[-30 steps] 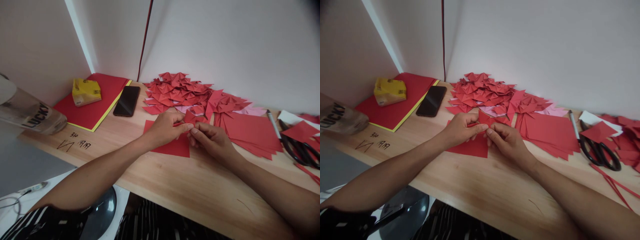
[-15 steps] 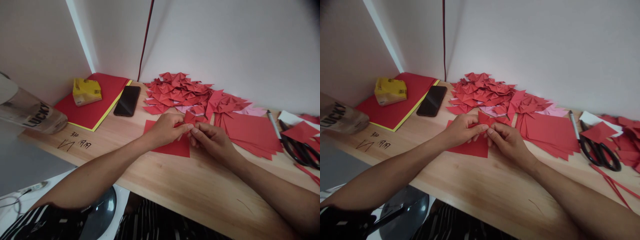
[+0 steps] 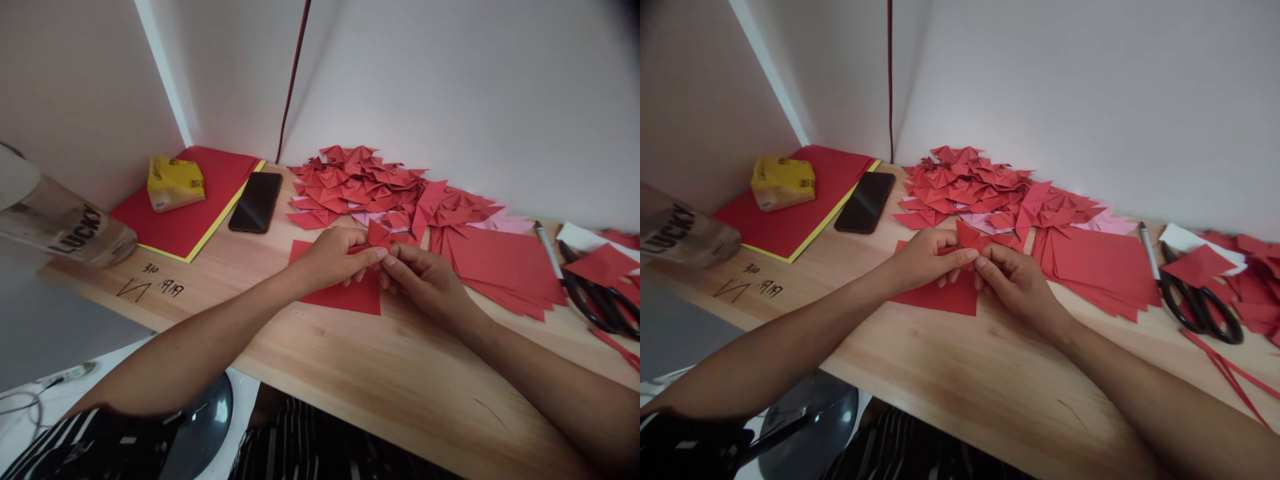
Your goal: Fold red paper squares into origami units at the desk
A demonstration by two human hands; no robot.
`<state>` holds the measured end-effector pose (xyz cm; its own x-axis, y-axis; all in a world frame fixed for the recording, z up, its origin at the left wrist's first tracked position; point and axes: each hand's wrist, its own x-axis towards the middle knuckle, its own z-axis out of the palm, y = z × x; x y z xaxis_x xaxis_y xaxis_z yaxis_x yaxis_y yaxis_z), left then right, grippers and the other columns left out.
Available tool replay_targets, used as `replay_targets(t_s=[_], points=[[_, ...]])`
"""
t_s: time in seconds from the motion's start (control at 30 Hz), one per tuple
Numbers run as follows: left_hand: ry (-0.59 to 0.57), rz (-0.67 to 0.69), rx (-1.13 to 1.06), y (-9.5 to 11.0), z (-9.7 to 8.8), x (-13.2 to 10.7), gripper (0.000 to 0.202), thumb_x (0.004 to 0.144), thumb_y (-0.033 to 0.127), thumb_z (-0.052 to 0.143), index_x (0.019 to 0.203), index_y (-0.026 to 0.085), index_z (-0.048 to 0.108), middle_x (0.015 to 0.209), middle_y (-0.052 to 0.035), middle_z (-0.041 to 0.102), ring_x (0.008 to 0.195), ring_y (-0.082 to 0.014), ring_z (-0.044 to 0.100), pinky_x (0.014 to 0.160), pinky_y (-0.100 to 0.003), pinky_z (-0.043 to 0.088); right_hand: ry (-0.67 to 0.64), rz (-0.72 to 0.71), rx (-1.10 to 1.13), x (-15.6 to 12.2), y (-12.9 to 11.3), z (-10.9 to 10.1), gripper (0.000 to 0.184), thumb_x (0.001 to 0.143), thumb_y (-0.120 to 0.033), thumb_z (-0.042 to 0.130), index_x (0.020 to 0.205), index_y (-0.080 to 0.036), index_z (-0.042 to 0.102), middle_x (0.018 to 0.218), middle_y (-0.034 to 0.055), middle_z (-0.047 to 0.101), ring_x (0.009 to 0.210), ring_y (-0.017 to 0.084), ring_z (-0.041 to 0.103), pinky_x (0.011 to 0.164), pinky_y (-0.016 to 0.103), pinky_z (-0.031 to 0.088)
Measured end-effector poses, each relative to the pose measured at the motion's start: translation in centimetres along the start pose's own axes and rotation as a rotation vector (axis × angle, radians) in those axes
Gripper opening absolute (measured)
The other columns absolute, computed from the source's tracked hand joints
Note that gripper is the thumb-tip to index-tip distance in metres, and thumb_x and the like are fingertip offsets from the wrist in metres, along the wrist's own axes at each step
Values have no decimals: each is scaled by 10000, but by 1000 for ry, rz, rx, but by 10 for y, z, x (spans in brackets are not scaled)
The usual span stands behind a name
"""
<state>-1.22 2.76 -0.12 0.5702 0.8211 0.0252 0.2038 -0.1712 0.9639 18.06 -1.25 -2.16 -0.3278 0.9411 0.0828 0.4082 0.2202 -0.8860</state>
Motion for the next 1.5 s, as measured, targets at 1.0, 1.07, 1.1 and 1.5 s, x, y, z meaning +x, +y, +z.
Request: replay_targets(t_s=[1.0,1.07,1.1,1.5], points=[[0,6,81,1,0,-1,399,886,410,619,596,142,555,526,26,579,402,-55,518,436,-180,414,-25,-56,-81,2,-3,1,346,1008,-390,459,725,-216,556,635,-12,576,552,115,525,554,266,412],[-2,-4,76,2,0,-1,392,882,402,624,596,144,551,521,29,572,401,-58,522,434,-182,413,-26,-56,-85,2,-4,1,343,1008,-382,459,724,-216,554,633,-11,575,552,116,526,556,266,413],[-1,-5,74,2,0,-1,387,880,397,626,597,144,550,520,30,570,401,-59,523,433,-181,413,-26,-56,-89,2,-4,1,342,1008,-379,458,723,-215,555,634,-10,577,553,117,528,558,267,415],[-44,-36,137,0,-1,-1,388,906,440,557,639,158,548,536,20,577,422,-74,538,441,-184,424,-49,-101,-155,2,-7,2,340,1006,-312,461,701,-202,564,634,-7,584,584,116,537,597,265,410]])
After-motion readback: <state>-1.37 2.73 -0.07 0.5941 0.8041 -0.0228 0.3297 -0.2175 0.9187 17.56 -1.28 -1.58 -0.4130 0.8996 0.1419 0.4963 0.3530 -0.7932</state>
